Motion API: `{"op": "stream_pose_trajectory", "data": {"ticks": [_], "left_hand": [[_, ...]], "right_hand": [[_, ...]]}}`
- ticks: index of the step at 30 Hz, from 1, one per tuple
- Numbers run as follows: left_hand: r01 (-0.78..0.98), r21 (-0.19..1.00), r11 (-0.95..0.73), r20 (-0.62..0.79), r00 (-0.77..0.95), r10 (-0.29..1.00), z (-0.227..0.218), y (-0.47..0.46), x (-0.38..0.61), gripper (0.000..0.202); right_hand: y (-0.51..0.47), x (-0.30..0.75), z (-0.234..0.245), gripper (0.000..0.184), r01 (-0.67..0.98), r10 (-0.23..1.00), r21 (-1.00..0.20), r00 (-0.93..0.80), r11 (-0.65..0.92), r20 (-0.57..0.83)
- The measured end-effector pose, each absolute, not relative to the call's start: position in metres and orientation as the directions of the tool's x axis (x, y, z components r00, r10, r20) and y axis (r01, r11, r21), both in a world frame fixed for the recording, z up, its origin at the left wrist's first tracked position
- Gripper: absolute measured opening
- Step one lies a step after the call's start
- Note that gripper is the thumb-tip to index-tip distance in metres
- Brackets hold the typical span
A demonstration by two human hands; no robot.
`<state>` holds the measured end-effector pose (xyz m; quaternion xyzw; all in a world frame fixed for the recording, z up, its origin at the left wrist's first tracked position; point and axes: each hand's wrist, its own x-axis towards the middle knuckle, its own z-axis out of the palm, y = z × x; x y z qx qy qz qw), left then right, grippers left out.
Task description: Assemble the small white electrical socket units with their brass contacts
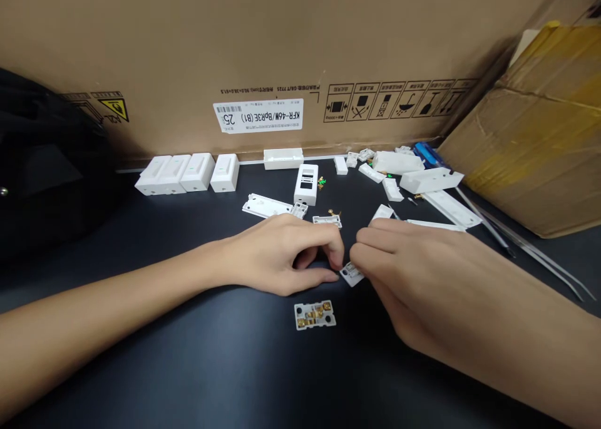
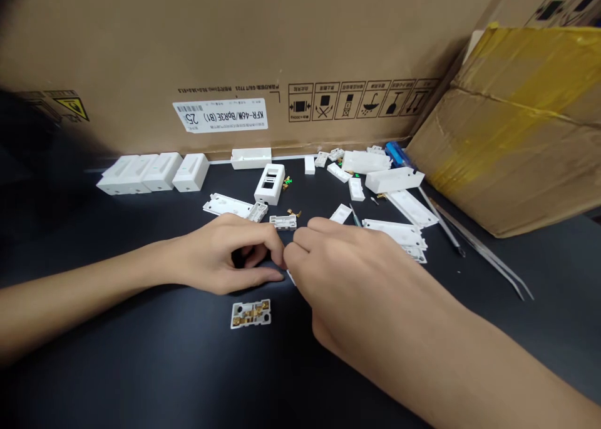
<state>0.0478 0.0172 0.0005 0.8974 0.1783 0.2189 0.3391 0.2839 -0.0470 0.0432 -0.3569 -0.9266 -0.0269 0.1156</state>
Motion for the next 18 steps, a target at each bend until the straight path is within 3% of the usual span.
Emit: {"op": "stream_pose_trajectory", "data": {"ticks": [7, 12, 18], "left_hand": [[0.168, 0.656, -0.736, 0.301, 0.835, 0.46, -0.003, 0.022, 0.05, 0.013], [0.174, 0.603, -0.778, 0.354, 0.816, 0.457, -0.006, 0.025, 0.051, 0.038], [0.261, 0.692, -0.673, 0.205, 0.823, 0.529, -0.005, 0.024, 0.052, 0.044]], "right_hand": [[-0.043, 0.28, 0.04, 0.027, 0.735, 0.731, -0.077, -0.648, 0.674, 0.214], [-0.043, 0.271, 0.036, 0.026, 0.713, 0.714, -0.114, -0.654, 0.692, 0.248], [-0.045, 0.265, 0.038, 0.022, 0.713, 0.703, -0.077, -0.66, 0.697, 0.265]]}}
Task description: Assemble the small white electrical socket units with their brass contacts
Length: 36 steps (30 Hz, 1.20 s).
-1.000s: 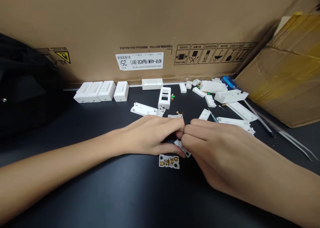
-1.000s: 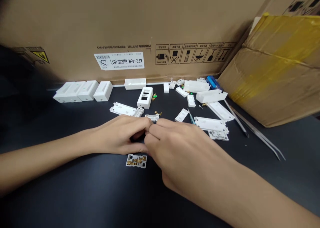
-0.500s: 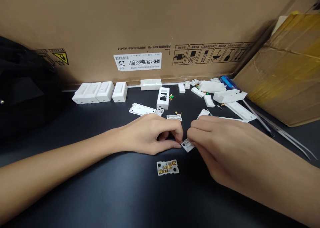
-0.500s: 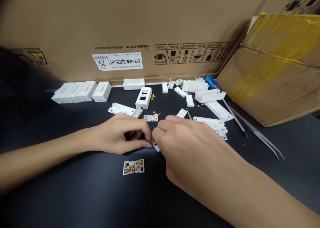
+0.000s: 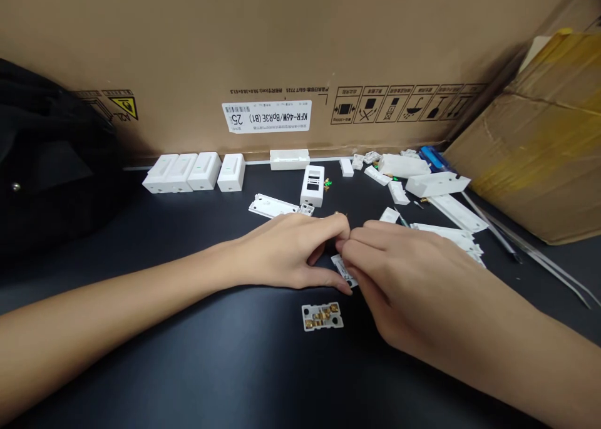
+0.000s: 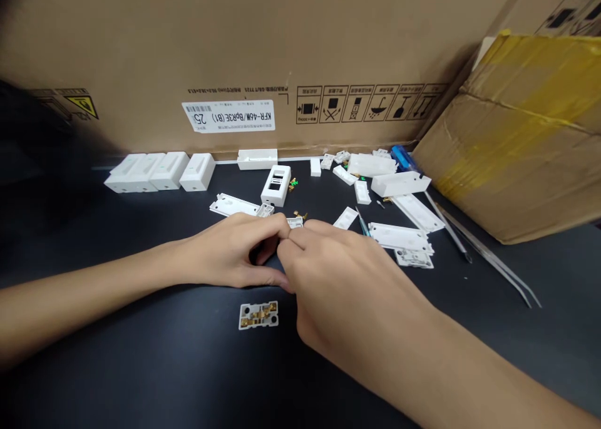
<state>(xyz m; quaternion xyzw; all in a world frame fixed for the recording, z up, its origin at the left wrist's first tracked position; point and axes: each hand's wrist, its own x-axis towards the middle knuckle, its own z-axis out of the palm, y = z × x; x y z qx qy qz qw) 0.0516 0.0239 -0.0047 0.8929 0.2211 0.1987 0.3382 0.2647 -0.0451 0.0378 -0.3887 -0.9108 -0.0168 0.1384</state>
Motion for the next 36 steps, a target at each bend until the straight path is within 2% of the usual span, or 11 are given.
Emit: {"op": "stream_pose_trajectory", "data": {"ticks": [3, 7, 15, 20, 22, 29, 36], "left_hand": [[0.243, 0.672, -0.699, 0.227, 0.832, 0.507, -0.003, 0.023, 0.051, 0.037], [0.208, 0.641, -0.738, 0.263, 0.844, 0.467, -0.003, 0.022, 0.05, 0.03], [0.193, 0.547, -0.815, 0.378, 0.812, 0.446, -0.004, 0.017, 0.049, 0.029], [0.108, 0.682, -0.723, 0.356, 0.814, 0.458, -0.002, 0.018, 0.048, 0.021], [0.096, 0.724, -0.683, 0.34, 0.811, 0.475, -0.001, 0.018, 0.049, 0.024], [0.099, 0.666, -0.739, 0.423, 0.766, 0.484, -0.005, 0.015, 0.055, 0.039], [0.157, 0.694, -0.703, 0.396, 0.732, 0.554, -0.003, 0.011, 0.062, 0.044]], "right_hand": [[-0.047, 0.267, 0.039, 0.023, 0.71, 0.691, -0.04, -0.668, 0.703, 0.277], [-0.049, 0.271, 0.039, 0.024, 0.715, 0.701, -0.06, -0.66, 0.697, 0.272], [-0.052, 0.271, 0.039, 0.026, 0.738, 0.727, -0.08, -0.63, 0.67, 0.273], [-0.052, 0.271, 0.042, 0.026, 0.761, 0.761, -0.109, -0.607, 0.64, 0.23], [-0.052, 0.271, 0.043, 0.026, 0.761, 0.769, -0.129, -0.607, 0.635, 0.201], [-0.049, 0.27, 0.045, 0.024, 0.809, 0.822, -0.153, -0.566, 0.568, 0.061], [-0.043, 0.267, 0.05, 0.024, 0.824, 0.827, -0.124, -0.561, 0.553, -0.043]]}}
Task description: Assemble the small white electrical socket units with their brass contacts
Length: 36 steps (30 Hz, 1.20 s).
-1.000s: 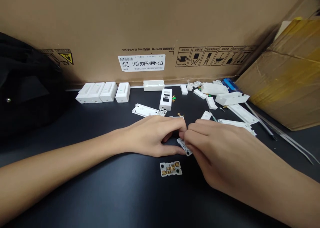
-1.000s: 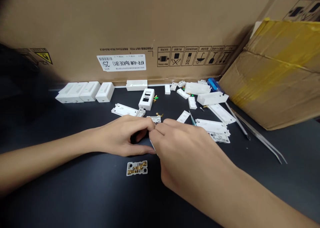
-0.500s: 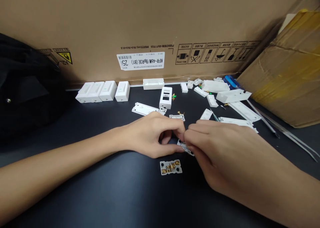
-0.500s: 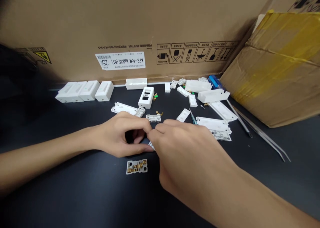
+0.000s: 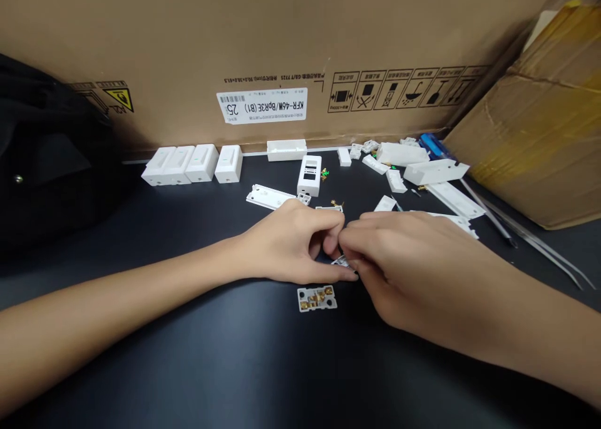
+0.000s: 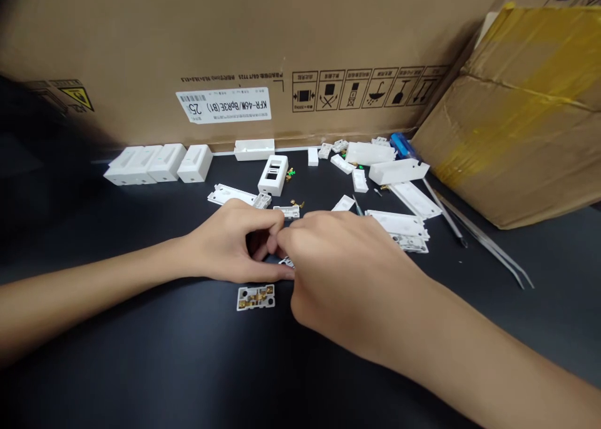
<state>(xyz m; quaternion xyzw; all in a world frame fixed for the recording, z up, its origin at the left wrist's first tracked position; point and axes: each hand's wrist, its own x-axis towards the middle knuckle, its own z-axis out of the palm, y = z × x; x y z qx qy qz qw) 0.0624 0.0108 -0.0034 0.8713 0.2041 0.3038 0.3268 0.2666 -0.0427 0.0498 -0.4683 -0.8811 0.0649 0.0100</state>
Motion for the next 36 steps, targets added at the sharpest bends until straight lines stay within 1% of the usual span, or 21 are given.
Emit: {"op": "stream_pose_trajectory", "data": {"ticks": [3, 6, 8, 10, 13, 19, 23, 26, 28, 31, 34, 36], "left_hand": [[0.192, 0.735, -0.65, 0.347, 0.717, 0.604, -0.001, 0.009, 0.065, 0.043], [0.196, 0.764, -0.614, 0.314, 0.719, 0.62, -0.001, 0.007, 0.065, 0.035], [0.191, 0.758, -0.624, 0.324, 0.72, 0.614, -0.002, 0.006, 0.065, 0.03], [0.195, 0.74, -0.644, 0.347, 0.71, 0.613, -0.003, 0.005, 0.065, 0.028], [0.206, 0.712, -0.672, 0.376, 0.696, 0.612, -0.004, 0.004, 0.064, 0.027], [0.226, 0.661, -0.716, 0.42, 0.679, 0.602, -0.005, 0.003, 0.062, 0.029], [0.229, 0.623, -0.748, 0.446, 0.681, 0.58, -0.006, 0.003, 0.06, 0.029], [0.231, 0.599, -0.767, 0.483, 0.659, 0.576, -0.008, 0.002, 0.058, 0.027], [0.215, 0.571, -0.792, 0.529, 0.642, 0.555, -0.008, 0.002, 0.057, 0.023], [0.16, 0.524, -0.837, 0.603, 0.624, 0.497, -0.01, 0.003, 0.057, 0.019], [0.103, 0.486, -0.868, 0.661, 0.607, 0.442, -0.011, 0.003, 0.057, 0.02], [0.076, 0.464, -0.882, 0.687, 0.597, 0.413, -0.012, 0.002, 0.056, 0.021]], "right_hand": [[-0.038, 0.265, 0.053, 0.019, 0.838, 0.834, -0.144, -0.542, 0.526, -0.106], [-0.032, 0.268, 0.051, 0.021, 0.834, 0.837, -0.273, -0.527, 0.479, -0.144], [-0.029, 0.273, 0.047, 0.024, 0.817, 0.846, -0.369, -0.517, 0.442, -0.131], [-0.026, 0.278, 0.043, 0.022, 0.798, 0.855, -0.424, -0.51, 0.429, -0.094], [-0.023, 0.283, 0.039, 0.017, 0.763, 0.846, -0.459, -0.531, 0.455, -0.046], [-0.015, 0.29, 0.046, 0.022, 0.713, 0.821, -0.52, -0.569, 0.469, -0.04], [-0.008, 0.298, 0.049, 0.024, 0.711, 0.829, -0.513, -0.559, 0.48, 0.001], [-0.005, 0.301, 0.049, 0.026, 0.692, 0.813, -0.544, -0.581, 0.474, -0.031], [-0.005, 0.301, 0.049, 0.026, 0.672, 0.815, -0.604, -0.576, 0.428, -0.063], [-0.006, 0.299, 0.051, 0.03, 0.647, 0.825, -0.696, -0.548, 0.312, -0.139], [-0.007, 0.296, 0.053, 0.033, 0.607, 0.808, -0.774, -0.54, 0.18, -0.235], [-0.008, 0.296, 0.053, 0.031, 0.548, 0.789, -0.829, -0.555, 0.108, -0.265]]}}
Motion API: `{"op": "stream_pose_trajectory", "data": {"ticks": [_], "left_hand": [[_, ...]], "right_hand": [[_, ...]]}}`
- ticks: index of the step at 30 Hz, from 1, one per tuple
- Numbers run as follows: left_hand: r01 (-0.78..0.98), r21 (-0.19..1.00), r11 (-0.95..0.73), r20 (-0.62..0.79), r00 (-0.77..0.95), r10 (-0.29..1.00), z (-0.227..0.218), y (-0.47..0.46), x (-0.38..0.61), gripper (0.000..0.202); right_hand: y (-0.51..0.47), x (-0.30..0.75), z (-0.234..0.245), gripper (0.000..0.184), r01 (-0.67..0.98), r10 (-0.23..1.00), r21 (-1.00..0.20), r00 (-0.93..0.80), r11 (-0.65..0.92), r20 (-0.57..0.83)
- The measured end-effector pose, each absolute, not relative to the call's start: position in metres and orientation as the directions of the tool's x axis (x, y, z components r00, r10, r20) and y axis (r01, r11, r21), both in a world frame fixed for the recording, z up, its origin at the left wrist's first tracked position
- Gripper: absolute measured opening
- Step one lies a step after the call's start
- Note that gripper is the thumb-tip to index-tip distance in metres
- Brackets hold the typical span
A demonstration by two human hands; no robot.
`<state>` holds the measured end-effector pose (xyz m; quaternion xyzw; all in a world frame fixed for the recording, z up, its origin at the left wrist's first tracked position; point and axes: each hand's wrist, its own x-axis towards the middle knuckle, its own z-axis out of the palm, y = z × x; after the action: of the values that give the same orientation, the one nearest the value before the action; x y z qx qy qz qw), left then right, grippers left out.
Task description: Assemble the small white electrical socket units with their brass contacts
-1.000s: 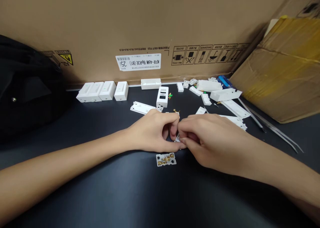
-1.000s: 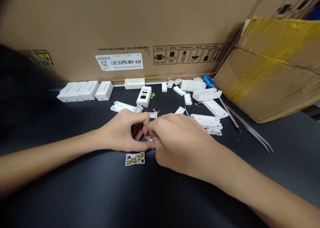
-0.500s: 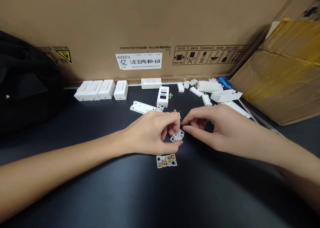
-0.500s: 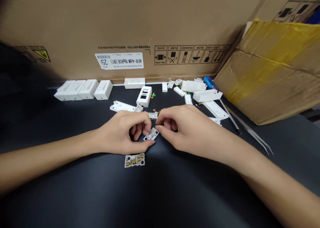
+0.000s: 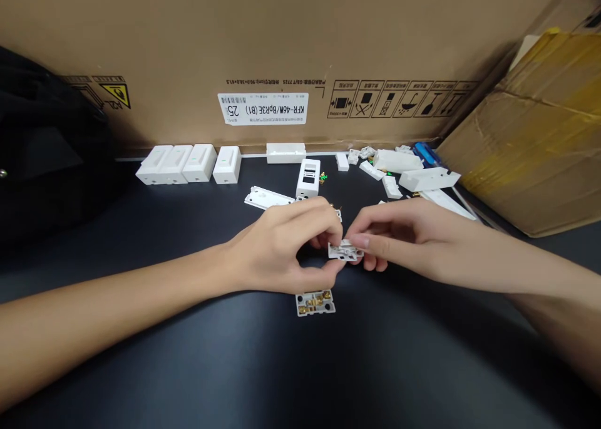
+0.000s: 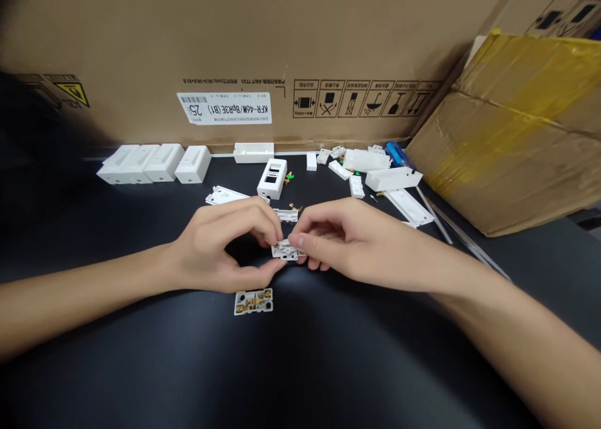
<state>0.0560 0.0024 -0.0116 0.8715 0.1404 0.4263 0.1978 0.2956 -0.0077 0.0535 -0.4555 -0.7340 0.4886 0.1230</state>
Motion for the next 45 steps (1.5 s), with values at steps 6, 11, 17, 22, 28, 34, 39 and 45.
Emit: {"op": "stream_pose_trajectory", "data": {"ticks": [6, 11, 17, 22, 28, 34, 39, 45], "left_hand": [[0.05, 0.515, -0.856, 0.641, 0.64, 0.423, -0.005, 0.003, 0.044, 0.027], [0.135, 0.643, -0.754, 0.501, 0.671, 0.547, 0.003, -0.012, 0.023, 0.035], [0.383, 0.655, -0.651, 0.24, 0.712, 0.66, 0.006, -0.042, 0.005, 0.051], [0.418, 0.661, -0.623, 0.183, 0.716, 0.674, 0.008, -0.041, 0.007, 0.05], [0.388, 0.696, -0.604, 0.161, 0.735, 0.659, 0.007, -0.038, 0.008, 0.047], [0.31, 0.696, -0.648, 0.256, 0.736, 0.627, -0.002, -0.036, 0.006, 0.042], [0.292, 0.691, -0.661, 0.277, 0.737, 0.616, -0.003, -0.035, 0.006, 0.04], [0.3, 0.671, -0.678, 0.269, 0.754, 0.6, -0.001, -0.034, 0.006, 0.034]], "right_hand": [[-0.009, 0.293, 0.058, 0.029, 0.455, 0.773, -0.89, -0.575, 0.032, -0.267], [-0.012, 0.292, 0.055, 0.036, 0.452, 0.743, -0.891, -0.612, 0.048, -0.27], [-0.015, 0.286, 0.048, 0.026, 0.45, 0.75, -0.888, -0.62, 0.097, -0.232], [-0.024, 0.272, 0.055, 0.025, 0.479, 0.771, -0.855, -0.615, 0.198, -0.166], [-0.041, 0.263, 0.056, 0.026, 0.573, 0.797, -0.781, -0.579, 0.25, -0.169], [-0.051, 0.263, 0.046, 0.026, 0.618, 0.824, -0.686, -0.564, 0.384, -0.047], [-0.056, 0.265, 0.041, 0.019, 0.607, 0.819, -0.658, -0.573, 0.445, 0.025], [-0.061, 0.267, 0.036, 0.016, 0.631, 0.81, -0.598, -0.584, 0.495, 0.055]]}}
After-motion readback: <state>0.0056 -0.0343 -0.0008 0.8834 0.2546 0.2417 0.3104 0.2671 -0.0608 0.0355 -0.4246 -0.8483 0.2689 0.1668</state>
